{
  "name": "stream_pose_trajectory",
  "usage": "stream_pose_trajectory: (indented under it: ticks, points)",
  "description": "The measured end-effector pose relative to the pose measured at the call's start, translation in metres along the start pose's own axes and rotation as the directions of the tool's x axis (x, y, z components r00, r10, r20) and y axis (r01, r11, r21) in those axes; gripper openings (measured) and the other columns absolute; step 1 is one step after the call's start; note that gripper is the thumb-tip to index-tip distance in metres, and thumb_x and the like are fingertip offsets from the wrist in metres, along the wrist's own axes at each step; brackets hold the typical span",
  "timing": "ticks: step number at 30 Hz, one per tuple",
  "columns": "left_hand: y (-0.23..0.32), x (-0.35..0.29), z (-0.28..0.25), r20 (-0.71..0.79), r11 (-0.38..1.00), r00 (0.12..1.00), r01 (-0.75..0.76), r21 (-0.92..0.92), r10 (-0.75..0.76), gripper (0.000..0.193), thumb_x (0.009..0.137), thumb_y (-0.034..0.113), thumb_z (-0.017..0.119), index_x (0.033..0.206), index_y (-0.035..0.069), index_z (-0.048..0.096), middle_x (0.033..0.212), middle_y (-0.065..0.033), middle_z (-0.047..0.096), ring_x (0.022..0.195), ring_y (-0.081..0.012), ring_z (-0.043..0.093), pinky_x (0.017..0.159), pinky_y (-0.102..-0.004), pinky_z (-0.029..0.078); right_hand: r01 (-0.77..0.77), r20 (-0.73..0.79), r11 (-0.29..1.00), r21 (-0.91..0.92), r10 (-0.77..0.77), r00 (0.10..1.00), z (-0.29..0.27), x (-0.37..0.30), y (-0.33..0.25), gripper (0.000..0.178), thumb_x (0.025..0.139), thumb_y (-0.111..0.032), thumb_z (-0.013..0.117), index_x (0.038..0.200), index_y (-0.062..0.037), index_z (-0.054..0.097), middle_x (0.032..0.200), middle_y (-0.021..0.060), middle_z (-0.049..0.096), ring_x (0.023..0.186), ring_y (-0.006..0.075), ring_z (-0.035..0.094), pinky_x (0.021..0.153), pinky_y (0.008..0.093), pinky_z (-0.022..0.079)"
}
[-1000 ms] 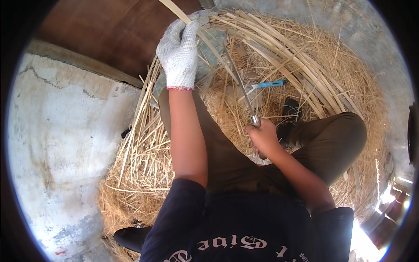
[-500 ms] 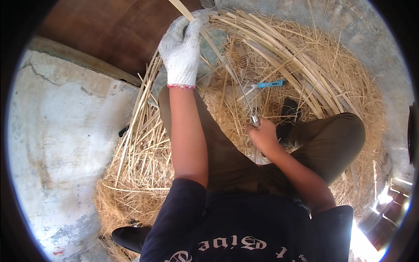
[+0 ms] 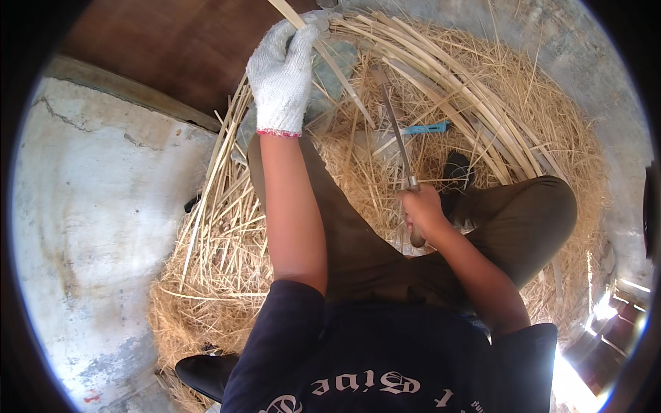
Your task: The person sits on a concrete floor surrounded by straw and uses a large knife to split long bamboo strips into thinner slivers. They hold the bamboo with a gloved left hand and use the knife in their right hand to shave and split the material, discarding the resulting pieces onto the floor.
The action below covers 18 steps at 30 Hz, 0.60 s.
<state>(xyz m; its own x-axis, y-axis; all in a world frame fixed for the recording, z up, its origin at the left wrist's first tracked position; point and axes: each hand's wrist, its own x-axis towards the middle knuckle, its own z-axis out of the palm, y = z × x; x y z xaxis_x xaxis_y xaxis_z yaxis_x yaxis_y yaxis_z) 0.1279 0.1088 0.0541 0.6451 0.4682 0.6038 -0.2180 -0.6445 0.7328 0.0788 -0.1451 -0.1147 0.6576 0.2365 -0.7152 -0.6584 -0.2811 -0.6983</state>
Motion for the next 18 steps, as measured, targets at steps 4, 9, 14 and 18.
stream_pose_trajectory:
  ticks: [4,9,14,18]
  points:
    - [-0.003,0.002,-0.004,0.038,0.996,0.998,0.042,-0.078,-0.04,0.026,0.097,0.021,0.071,0.115,0.004,0.077,0.111,-0.0052,0.075,0.1,-0.013,0.068,0.09,-0.0292,0.053,0.312,-0.059,0.949,0.048,-0.309,0.949,0.008,-0.008,-0.009,0.023,0.091,-0.014,0.067,0.077,-0.0014,0.055,0.055,0.0041,0.051,0.039,0.016,0.048,0.036,0.0375,0.037]
    - [-0.003,0.001,-0.006,0.084,0.979,0.99,0.123,-0.163,-0.111,0.026,0.097,0.021,0.071,0.116,0.003,0.077,0.111,-0.003,0.073,0.101,-0.0109,0.065,0.089,-0.0277,0.051,0.186,0.1,0.981,0.059,-0.191,0.977,0.006,-0.006,0.002,0.024,0.091,-0.012,0.067,0.073,-0.003,0.054,0.055,0.004,0.052,0.037,0.016,0.049,0.036,0.0371,0.038]
    - [-0.005,0.0,-0.009,0.111,0.985,0.99,0.101,-0.14,-0.085,0.026,0.097,0.02,0.072,0.116,0.003,0.077,0.11,-0.003,0.073,0.101,-0.0114,0.066,0.09,-0.0285,0.052,0.184,0.02,0.979,-0.092,-0.183,0.983,0.001,-0.011,-0.015,0.02,0.089,-0.011,0.067,0.075,-0.003,0.054,0.053,0.0046,0.051,0.036,0.0163,0.049,0.036,0.0354,0.038]
    - [-0.004,0.001,-0.006,0.104,0.988,0.991,0.093,-0.122,-0.08,0.026,0.097,0.02,0.071,0.115,0.003,0.077,0.11,-0.0046,0.074,0.1,-0.0132,0.067,0.091,-0.0292,0.052,0.285,0.041,0.953,0.099,-0.29,0.956,0.0,-0.019,-0.014,0.02,0.088,-0.012,0.067,0.076,-0.0026,0.054,0.053,0.0046,0.051,0.037,0.0155,0.049,0.036,0.034,0.038]
